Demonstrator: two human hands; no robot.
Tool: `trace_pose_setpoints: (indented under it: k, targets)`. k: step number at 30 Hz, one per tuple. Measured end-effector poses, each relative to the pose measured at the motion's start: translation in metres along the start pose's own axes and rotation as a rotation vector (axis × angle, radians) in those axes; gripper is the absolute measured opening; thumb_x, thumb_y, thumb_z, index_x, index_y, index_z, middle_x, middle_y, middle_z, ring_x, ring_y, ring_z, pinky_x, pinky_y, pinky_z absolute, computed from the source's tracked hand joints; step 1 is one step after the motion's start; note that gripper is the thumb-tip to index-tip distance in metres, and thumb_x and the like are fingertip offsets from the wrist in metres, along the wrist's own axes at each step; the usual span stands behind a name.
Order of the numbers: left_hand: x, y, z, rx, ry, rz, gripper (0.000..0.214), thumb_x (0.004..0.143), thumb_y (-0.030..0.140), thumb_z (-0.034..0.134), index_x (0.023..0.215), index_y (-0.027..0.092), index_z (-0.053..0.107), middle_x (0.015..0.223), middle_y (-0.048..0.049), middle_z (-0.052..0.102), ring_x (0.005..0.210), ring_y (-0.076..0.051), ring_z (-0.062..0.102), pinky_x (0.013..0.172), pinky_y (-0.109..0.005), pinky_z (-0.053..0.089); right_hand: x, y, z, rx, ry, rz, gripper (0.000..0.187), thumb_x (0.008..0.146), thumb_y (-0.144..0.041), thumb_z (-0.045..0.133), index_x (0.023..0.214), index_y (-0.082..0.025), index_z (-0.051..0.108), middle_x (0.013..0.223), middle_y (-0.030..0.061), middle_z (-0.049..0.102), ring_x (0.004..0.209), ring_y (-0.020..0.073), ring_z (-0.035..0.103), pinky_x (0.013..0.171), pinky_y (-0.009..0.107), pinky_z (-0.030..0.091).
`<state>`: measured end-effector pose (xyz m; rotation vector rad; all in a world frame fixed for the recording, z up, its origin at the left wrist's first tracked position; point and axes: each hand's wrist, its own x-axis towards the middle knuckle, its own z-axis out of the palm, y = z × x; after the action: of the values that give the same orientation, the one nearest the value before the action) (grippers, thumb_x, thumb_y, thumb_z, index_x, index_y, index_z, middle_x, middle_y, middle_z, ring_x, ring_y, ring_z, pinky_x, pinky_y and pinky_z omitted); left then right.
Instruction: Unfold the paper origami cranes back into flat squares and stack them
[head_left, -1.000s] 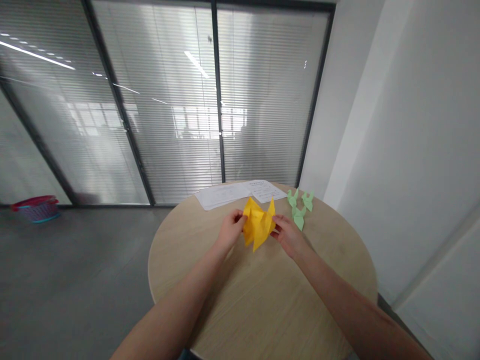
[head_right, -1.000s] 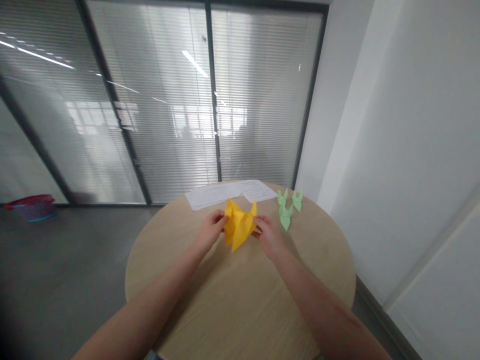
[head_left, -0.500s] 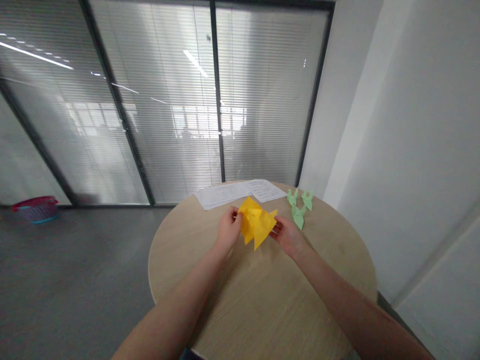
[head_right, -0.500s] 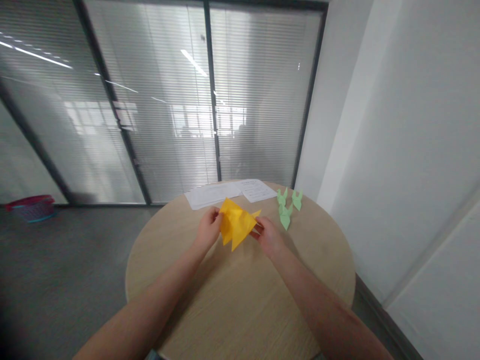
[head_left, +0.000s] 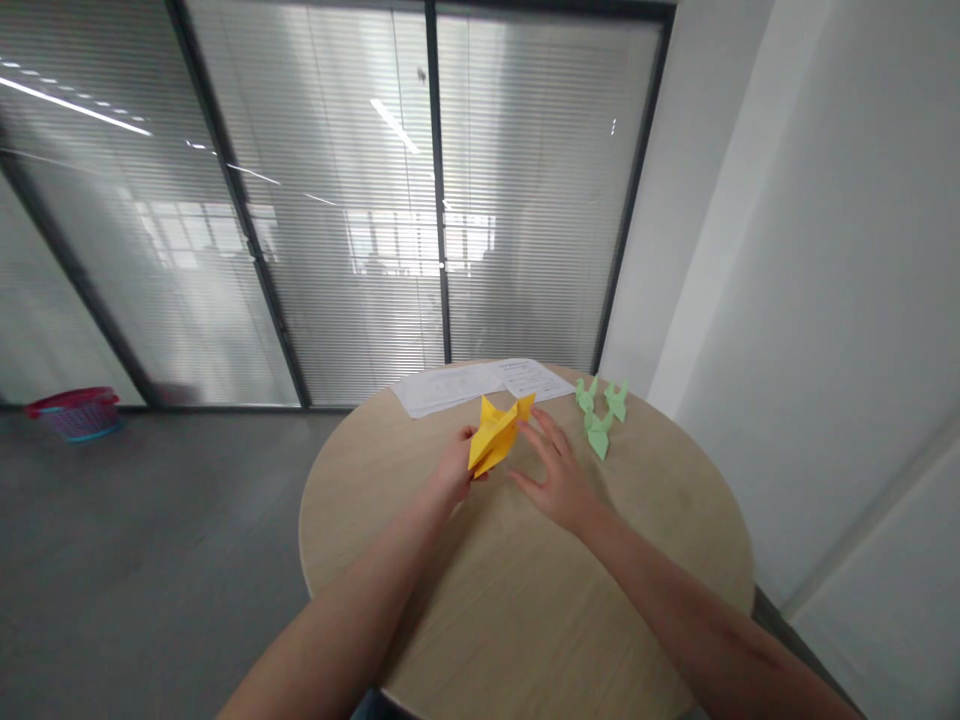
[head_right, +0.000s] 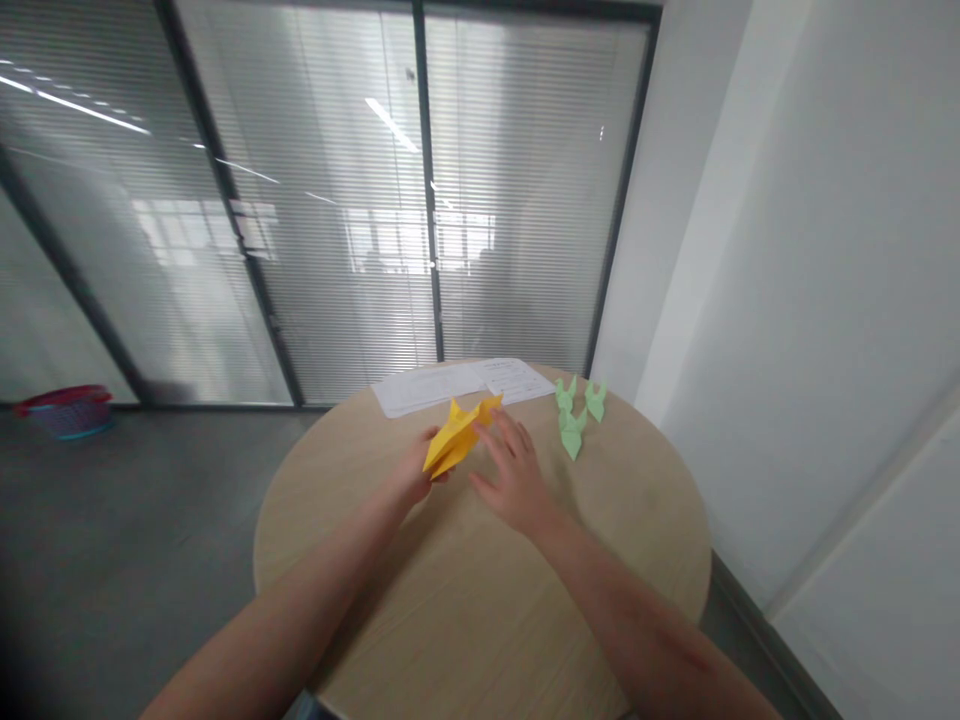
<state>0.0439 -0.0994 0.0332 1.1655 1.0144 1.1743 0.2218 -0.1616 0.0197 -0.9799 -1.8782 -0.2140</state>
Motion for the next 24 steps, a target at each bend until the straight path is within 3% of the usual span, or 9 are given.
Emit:
trace_pose_setpoints:
  k: [4,11,14,18,24]
  targets:
    - [-0.003,-0.005,0.006,0.033,-0.050,0.058,0.029,0.070,0.035,0.071,0.087,0.020,0.053,0.067,-0.0009,0.062,0.051,-0.013,0.056,0.040,-0.019,0.036,-0.001,-0.002,0.006,-0.007,-0.069,0.028,0.062,0.087,-0.039,0.068,0.145,-0.032,0.047,0.158,0.0091,0.035,0.147,0.0298,0.031,0.120,0.055,0.026]
    - [0.000,-0.008,0.012,0.104,-0.045,0.253,0.044,0.058,0.026,0.083,0.090,0.020,0.053,0.082,0.0008,0.062,0.058,-0.012,0.056,0.043,-0.020,0.043,-0.001,0.007,0.005,0.068,-0.015,0.158,0.062,0.085,-0.037,0.068,0.143,-0.031,0.048,0.153,0.0098,0.042,0.144,0.0294,0.036,0.118,0.053,0.032]
    - [0.001,-0.010,0.014,0.145,-0.022,0.331,0.048,0.054,0.023,0.085,0.091,0.019,0.055,0.089,-0.0010,0.063,0.069,-0.014,0.060,0.055,-0.023,0.049,-0.001,0.006,0.006,0.044,0.029,0.177,0.061,0.083,-0.032,0.069,0.141,-0.030,0.050,0.155,0.0105,0.039,0.145,0.0298,0.034,0.118,0.053,0.032]
    - [0.001,-0.012,0.017,0.217,-0.006,0.413,0.044,0.060,0.018,0.081,0.098,0.019,0.058,0.097,-0.0039,0.067,0.084,-0.017,0.064,0.072,-0.028,0.052,-0.002,0.011,0.006,0.020,0.074,0.176,0.050,0.079,-0.019,0.063,0.129,-0.027,0.059,0.155,0.0105,0.038,0.146,0.0292,0.032,0.118,0.053,0.031]
    - [0.002,-0.005,0.013,0.250,0.001,0.351,0.023,0.071,0.014,0.066,0.092,0.018,0.058,0.085,-0.0016,0.066,0.071,-0.015,0.063,0.064,-0.026,0.050,-0.001,0.034,0.002,0.046,0.124,0.178,0.034,0.078,-0.014,0.059,0.109,-0.025,0.068,0.146,0.0096,0.048,0.140,0.0277,0.040,0.117,0.054,0.032]
